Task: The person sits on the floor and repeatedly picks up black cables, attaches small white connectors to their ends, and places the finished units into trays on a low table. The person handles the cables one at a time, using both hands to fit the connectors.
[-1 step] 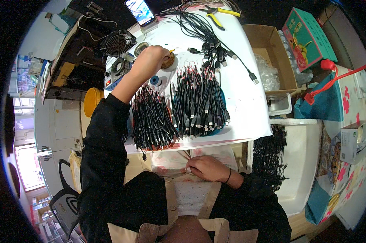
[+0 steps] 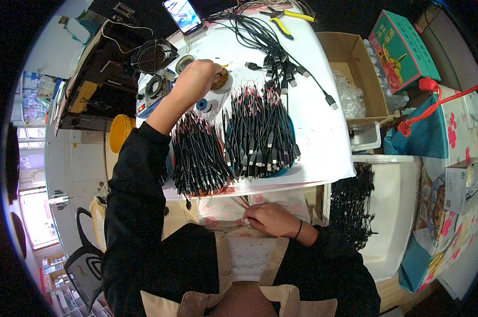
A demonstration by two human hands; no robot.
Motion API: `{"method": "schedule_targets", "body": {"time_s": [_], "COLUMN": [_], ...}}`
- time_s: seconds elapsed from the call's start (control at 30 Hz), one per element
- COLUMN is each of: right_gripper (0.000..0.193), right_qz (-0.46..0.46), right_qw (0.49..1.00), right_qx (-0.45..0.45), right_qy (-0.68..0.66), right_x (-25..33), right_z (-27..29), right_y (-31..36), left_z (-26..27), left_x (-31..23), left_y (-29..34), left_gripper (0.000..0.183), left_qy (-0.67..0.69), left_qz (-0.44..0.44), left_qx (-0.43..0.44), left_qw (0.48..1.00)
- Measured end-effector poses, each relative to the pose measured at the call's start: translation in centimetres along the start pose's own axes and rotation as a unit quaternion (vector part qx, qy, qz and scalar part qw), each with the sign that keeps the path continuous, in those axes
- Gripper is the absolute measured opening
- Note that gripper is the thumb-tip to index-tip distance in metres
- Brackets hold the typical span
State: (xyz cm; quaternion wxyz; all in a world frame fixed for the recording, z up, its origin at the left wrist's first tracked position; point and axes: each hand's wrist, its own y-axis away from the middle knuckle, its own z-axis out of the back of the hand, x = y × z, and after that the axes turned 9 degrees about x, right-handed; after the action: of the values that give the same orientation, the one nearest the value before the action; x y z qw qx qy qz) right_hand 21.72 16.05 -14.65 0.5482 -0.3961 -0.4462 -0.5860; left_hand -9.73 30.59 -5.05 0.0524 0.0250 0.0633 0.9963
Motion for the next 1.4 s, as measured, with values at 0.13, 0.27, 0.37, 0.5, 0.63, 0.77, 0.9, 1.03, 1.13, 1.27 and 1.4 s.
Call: {"method": "schedule_targets", "body": {"time_s": [0.13,0.27,0.37,0.5,0.63,0.77,0.9,1.03,1.13,1.27,1.4], "right_gripper": [0.018,0.017,0.017,0.017,0.017,0.017,0.017,0.018,0.018,0.018,0.018], "right_qz": [-0.003,-0.010,-0.010,-0.011,-0.003,-0.010,-0.016,0.002,0.005,-0.005,0.004], "right_qw": [1.000,1.000,0.999,1.000,0.999,1.000,1.000,1.000,1.000,1.000,1.000], "right_qx": [-0.005,-0.012,-0.014,-0.015,-0.036,-0.024,-0.016,-0.016,-0.009,0.007,0.002], "right_qy": [-0.012,-0.016,-0.029,-0.023,-0.019,-0.007,-0.013,-0.010,-0.014,-0.023,-0.029], "right_x": [-0.1,-0.1,0.1,0.5,1.0,1.3,1.3,1.2,1.1,1.0,0.9], "right_z": [-0.2,-0.4,-0.4,-0.2,-0.3,-0.5,-0.4,-0.3,-0.1,0.2,0.2], "right_y": [0.1,0.1,0.0,0.0,-0.2,-0.6,-0.7,-0.8,-0.9,-1.0,-0.9], "left_z": [-0.2,0.4,1.8,3.9,3.5,1.1,0.0,0.1,0.2,0.1,-0.2], "left_x": [0.1,0.5,1.6,4.8,8.9,11.6,12.8,13.2,13.4,13.7,14.0], "left_y": [0.0,1.2,3.6,8.3,12.1,13.1,12.3,11.1,10.5,9.8,9.6], "left_gripper": [0.016,0.011,0.011,0.010,0.013,0.013,0.014,0.014,0.013,0.013,0.014], "left_qy": [0.006,0.062,0.125,0.188,0.119,0.071,0.074,0.054,0.024,-0.016,-0.053], "left_qz": [-0.015,0.003,0.034,0.087,0.187,0.253,0.243,0.240,0.237,0.230,0.221], "left_qx": [-0.014,-0.040,-0.081,-0.142,-0.157,-0.124,-0.123,-0.102,-0.069,-0.037,-0.031], "left_qw": [1.000,0.997,0.988,0.968,0.962,0.957,0.959,0.964,0.969,0.972,0.973]}}
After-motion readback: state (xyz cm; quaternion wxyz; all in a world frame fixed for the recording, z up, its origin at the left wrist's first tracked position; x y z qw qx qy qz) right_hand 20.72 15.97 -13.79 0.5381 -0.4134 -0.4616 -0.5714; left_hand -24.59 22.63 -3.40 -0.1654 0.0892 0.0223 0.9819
